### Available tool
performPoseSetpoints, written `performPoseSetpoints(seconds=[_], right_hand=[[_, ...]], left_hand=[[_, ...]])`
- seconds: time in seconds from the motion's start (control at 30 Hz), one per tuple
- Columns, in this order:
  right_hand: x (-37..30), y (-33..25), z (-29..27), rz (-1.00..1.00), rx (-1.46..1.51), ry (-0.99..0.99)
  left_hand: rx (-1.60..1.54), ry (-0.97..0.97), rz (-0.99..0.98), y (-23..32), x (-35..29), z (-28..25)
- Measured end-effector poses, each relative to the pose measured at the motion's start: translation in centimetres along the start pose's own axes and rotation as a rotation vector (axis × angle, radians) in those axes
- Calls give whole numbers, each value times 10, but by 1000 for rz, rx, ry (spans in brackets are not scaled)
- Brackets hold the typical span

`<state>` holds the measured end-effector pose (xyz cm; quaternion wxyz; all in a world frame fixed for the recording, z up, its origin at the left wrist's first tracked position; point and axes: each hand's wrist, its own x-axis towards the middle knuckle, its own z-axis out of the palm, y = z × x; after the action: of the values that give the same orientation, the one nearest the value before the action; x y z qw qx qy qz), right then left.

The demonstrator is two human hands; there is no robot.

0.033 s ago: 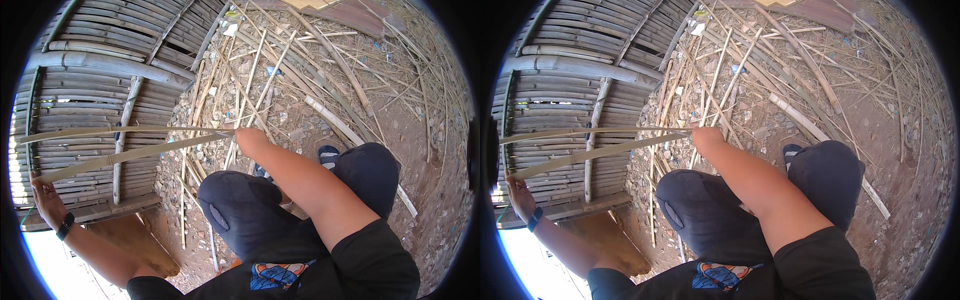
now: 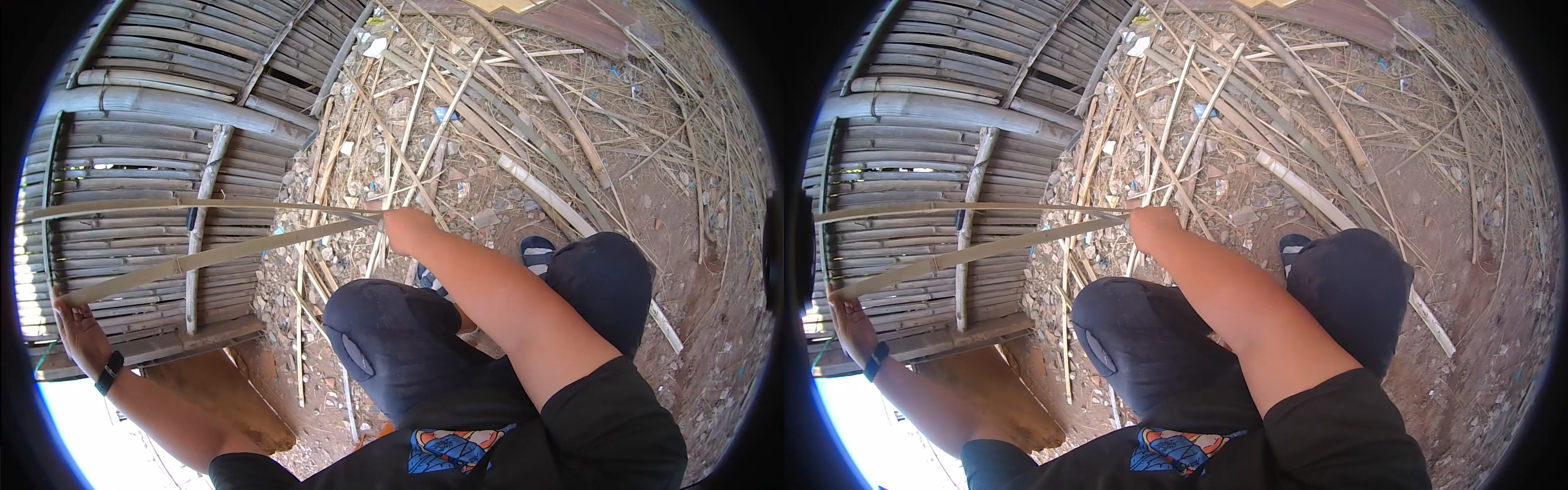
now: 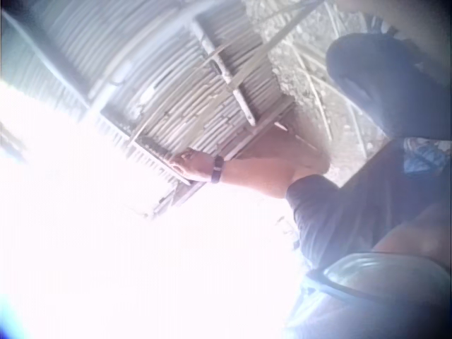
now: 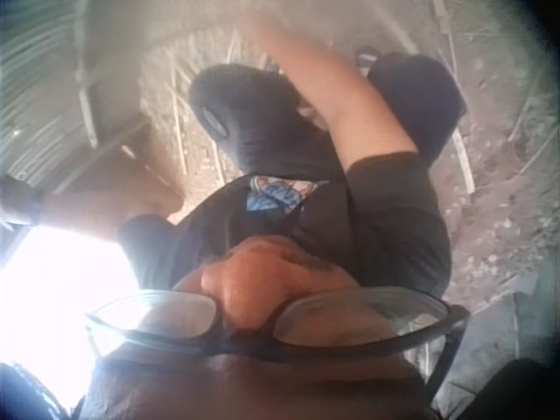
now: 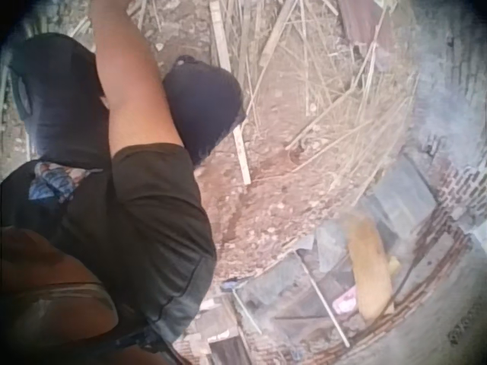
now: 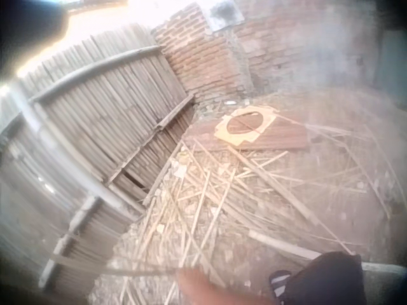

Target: The person sits on the ground and uses a machete to shave and split a long piece of bamboo. They repeatedly strike the bamboo to remove the outer layer and then split the piece into thinner strips.

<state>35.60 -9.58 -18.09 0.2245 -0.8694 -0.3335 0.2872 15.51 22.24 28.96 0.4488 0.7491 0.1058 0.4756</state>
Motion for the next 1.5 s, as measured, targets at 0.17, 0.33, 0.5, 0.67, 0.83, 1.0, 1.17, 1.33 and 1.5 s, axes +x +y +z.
performPoseSetpoints(seconds=[0.17, 0.33, 0.5, 0.67, 0.83, 1.0, 1.17, 1.33, 1.5], right_hand=[[0, -7, 3, 6, 102, 45], [1, -9, 18, 33, 22, 83], [20, 36, 51, 162, -30, 119], [39, 30, 29, 262, 292, -292], [17, 98, 54, 468, -21, -86], [17, 122, 55, 299, -159, -223], [19, 89, 10, 292, -216, -351], [2, 85, -29, 427, 54, -424], [-25, 74, -57, 379, 479, -389]], left_hand=[[47, -29, -28, -18, 29, -63], [-3, -2, -12, -26, 13, -76], [15, 1, 38, -24, -8, -67], [-9, -47, -1, -40, 13, -120], [37, 88, 13, -50, -9, -104], [106, 90, -5, -71, -17, -133], [-53, 176, -65, -76, -38, -158], [-60, 115, -71, -70, -54, -168], [-55, 127, -73, -70, -78, -185]])
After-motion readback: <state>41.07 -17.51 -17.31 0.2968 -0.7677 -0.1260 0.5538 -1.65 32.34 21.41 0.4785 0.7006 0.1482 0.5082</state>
